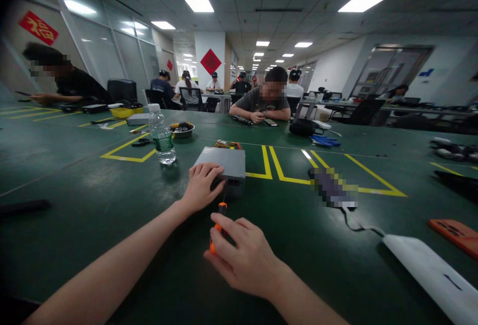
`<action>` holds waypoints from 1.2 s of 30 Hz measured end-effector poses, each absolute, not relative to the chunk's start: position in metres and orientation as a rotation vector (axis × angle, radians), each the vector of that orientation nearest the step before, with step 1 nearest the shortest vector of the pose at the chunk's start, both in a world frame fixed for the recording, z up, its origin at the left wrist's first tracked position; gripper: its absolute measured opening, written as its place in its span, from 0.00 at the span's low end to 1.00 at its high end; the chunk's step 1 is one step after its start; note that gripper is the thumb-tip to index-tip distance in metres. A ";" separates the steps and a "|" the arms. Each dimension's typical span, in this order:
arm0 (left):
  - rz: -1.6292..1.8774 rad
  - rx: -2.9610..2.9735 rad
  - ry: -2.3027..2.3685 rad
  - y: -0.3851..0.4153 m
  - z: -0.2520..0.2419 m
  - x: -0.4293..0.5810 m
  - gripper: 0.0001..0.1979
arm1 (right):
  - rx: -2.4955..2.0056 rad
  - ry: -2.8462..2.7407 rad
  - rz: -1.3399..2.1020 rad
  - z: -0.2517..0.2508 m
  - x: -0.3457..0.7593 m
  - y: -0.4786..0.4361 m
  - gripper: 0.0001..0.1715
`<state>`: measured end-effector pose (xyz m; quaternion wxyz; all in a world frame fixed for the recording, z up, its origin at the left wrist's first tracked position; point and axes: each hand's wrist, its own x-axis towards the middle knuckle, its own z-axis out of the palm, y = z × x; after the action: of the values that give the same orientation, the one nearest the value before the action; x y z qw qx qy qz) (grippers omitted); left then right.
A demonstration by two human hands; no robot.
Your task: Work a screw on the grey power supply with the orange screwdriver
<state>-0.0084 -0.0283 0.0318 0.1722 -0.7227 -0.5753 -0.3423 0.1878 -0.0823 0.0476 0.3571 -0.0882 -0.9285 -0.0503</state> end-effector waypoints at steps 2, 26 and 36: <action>-0.971 -2.051 -1.634 -0.028 0.032 -0.008 0.14 | -0.243 -2.360 -0.103 0.046 0.188 -0.082 0.10; -0.953 -2.031 -1.631 -0.027 0.031 -0.009 0.14 | -0.250 -2.469 -0.118 0.046 0.189 -0.083 0.15; -0.961 -2.032 -1.626 -0.027 0.030 -0.009 0.15 | -0.295 -2.523 -0.021 0.046 0.191 -0.084 0.18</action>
<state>-0.0094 -0.0273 0.0303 0.1828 -0.7201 -0.5764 -0.3405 0.1908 -0.0837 0.0461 0.2961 -0.1108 -0.9487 -0.0079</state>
